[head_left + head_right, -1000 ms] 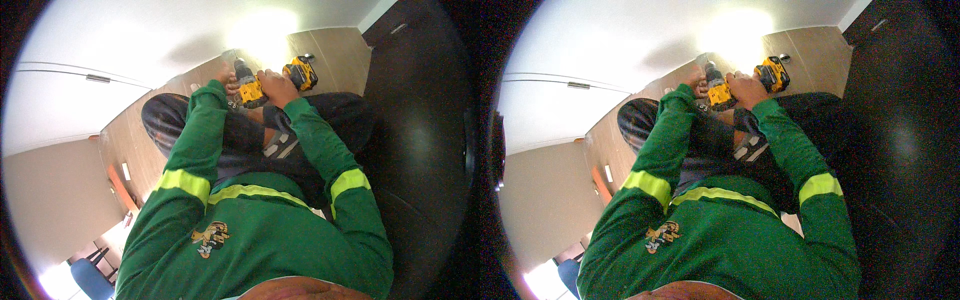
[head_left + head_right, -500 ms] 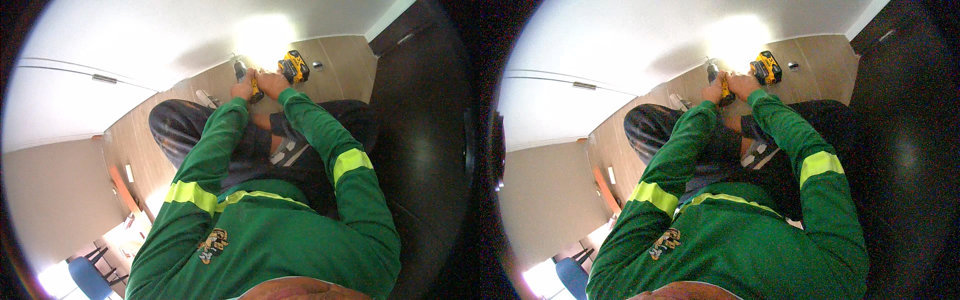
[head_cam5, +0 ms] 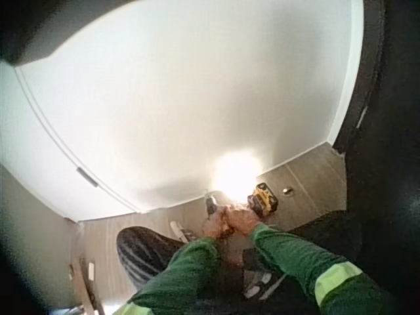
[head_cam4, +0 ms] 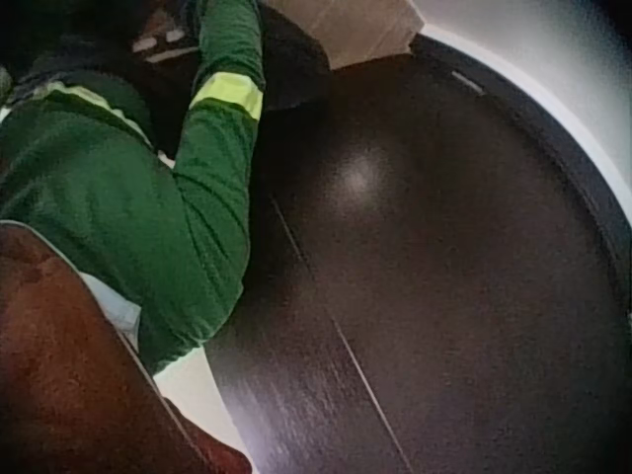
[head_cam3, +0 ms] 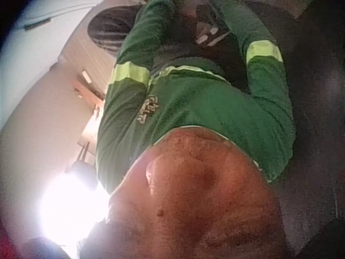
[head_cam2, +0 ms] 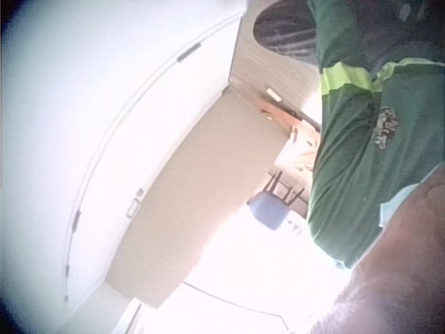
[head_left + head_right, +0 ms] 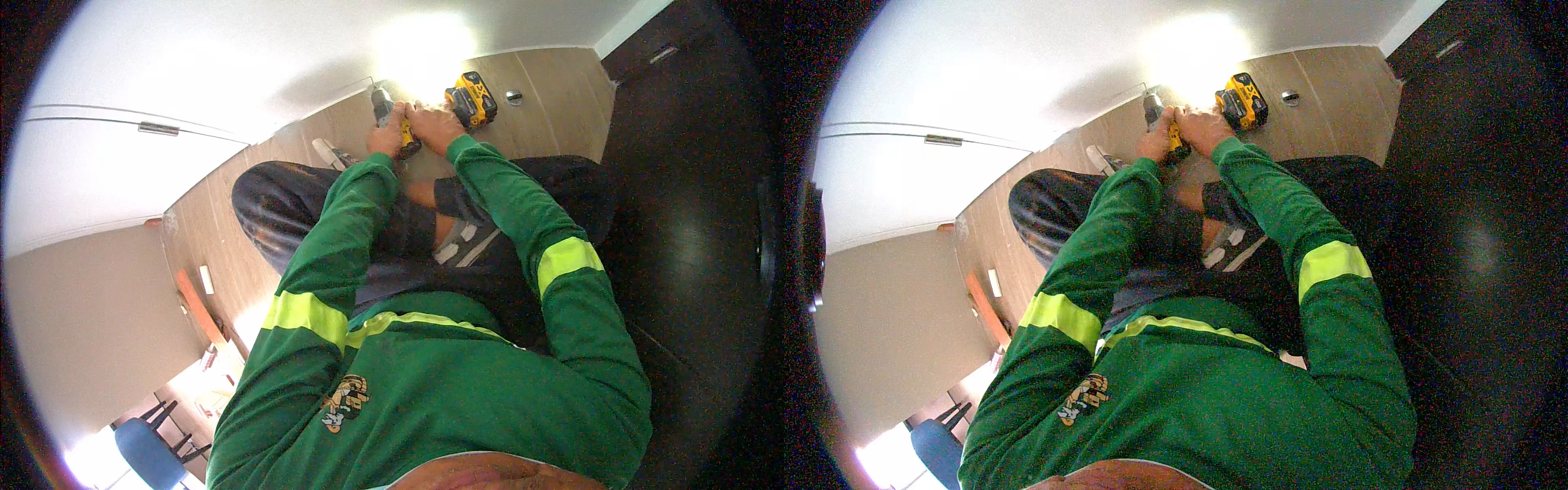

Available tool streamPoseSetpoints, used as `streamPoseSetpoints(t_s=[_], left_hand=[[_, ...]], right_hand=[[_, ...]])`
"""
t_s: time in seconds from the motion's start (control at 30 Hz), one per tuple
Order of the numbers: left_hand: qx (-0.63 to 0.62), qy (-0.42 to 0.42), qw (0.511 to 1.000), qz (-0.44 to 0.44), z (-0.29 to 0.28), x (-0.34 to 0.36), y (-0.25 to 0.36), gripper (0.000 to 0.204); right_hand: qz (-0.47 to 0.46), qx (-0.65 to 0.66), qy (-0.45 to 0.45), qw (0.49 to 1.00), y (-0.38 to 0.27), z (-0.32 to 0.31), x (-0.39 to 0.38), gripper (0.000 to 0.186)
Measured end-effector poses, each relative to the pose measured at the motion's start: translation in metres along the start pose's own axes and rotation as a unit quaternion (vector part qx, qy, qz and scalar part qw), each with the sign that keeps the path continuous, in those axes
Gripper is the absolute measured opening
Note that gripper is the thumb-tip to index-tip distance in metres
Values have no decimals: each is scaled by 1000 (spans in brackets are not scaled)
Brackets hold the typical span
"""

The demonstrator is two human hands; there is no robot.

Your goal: The person uses a cordless drill to drive screws into the bottom edge of a white cabinet. They also use a screwdriver to manually tighten screws and adjust the cabinet's position against the wall.

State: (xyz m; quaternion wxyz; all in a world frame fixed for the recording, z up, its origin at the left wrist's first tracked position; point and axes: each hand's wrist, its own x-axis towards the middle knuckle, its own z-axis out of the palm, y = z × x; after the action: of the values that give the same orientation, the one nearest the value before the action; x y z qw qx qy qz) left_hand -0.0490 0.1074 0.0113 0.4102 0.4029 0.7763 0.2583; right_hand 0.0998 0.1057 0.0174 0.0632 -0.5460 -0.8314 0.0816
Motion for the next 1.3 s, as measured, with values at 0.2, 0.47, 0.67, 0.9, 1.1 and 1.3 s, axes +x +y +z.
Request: streamPoseSetpoints(t_s=[0.2, 0.47, 0.67, 0.9, 1.1, 1.3], left_hand=[[-32, -2, 999, -20, -6, -10, 9, 91], [-152, -107, 974, -125, -3, 8, -5, 95], [88, 28, 995, -30, 6, 13, 11, 112], [65, 35, 996, -52, 9, 16, 6, 113], [40, 55, 998, -19, 11, 16, 5, 103], [49, 49, 997, -17, 8, 16, 12, 97]], right_hand=[[-58, 36, -2, 998, 18, -3, 4, 31], [-26, 10, -46, 999, 2, -10, 13, 41], [-18, 15, 4, 1000, 13, 7, 18, 42], [-27, 17, -47, 998, 14, -6, 24, 37], [-37, 10, -37, 999, 17, 1, 27, 43], [-33, 15, -42, 998, 19, 1, 29, 41]])
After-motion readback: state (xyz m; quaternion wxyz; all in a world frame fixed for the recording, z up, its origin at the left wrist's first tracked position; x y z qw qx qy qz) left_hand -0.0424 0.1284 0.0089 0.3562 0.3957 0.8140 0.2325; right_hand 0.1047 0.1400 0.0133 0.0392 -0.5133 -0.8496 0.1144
